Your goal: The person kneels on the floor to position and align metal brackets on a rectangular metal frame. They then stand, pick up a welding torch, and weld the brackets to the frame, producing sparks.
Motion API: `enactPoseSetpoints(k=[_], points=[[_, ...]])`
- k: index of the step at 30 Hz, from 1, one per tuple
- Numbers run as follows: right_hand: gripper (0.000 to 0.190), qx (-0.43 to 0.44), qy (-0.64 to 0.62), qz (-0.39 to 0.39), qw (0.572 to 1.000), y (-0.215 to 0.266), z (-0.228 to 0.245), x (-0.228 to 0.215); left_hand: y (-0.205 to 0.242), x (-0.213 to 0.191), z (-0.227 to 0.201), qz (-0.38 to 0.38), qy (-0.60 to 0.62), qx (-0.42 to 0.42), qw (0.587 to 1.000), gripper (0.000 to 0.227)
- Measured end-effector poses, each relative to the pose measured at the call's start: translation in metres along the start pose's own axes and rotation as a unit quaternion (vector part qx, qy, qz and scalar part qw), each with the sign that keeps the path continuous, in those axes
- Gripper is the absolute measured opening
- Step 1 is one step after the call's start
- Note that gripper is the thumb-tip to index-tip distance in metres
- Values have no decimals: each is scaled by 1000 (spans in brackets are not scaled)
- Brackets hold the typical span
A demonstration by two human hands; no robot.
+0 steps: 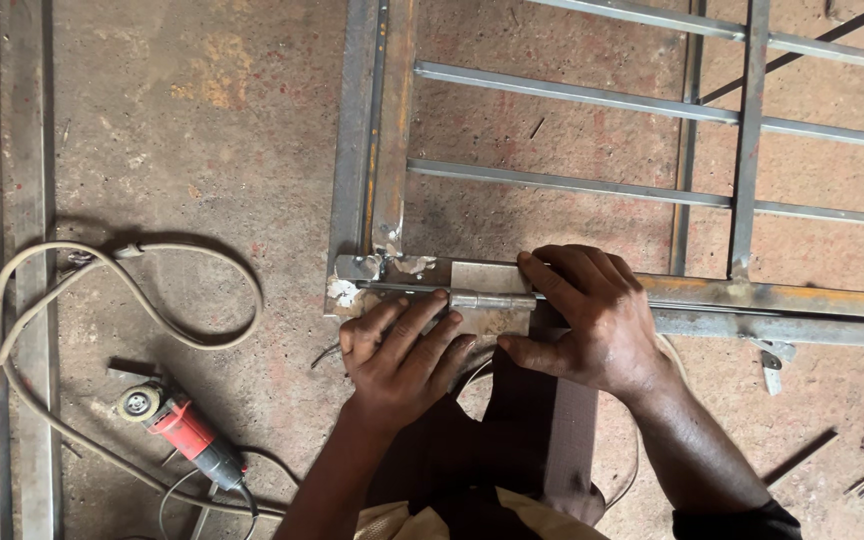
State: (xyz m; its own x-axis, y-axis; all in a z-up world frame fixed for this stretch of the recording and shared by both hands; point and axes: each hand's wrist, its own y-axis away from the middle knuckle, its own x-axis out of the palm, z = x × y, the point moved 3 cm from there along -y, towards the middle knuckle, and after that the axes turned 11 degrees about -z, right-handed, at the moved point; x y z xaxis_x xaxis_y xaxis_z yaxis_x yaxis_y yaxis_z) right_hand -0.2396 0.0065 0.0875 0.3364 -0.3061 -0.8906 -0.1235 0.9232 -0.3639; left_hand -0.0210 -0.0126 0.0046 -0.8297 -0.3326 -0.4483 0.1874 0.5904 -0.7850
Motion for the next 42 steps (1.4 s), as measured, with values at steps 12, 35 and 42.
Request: enactPoseSetpoints(k=[12,35,42], points=[[108,22,-32,-14,999,11,-12,4,-14,-12,-8,-24,39,-16,999,63],[87,23,-104,-63,992,19,-15,2,9,-33,-20,-102,145,-143,974,38],[86,11,-99,-60,993,16,-5,-3,21,-19,-28,-81,136,-136,978,40]])
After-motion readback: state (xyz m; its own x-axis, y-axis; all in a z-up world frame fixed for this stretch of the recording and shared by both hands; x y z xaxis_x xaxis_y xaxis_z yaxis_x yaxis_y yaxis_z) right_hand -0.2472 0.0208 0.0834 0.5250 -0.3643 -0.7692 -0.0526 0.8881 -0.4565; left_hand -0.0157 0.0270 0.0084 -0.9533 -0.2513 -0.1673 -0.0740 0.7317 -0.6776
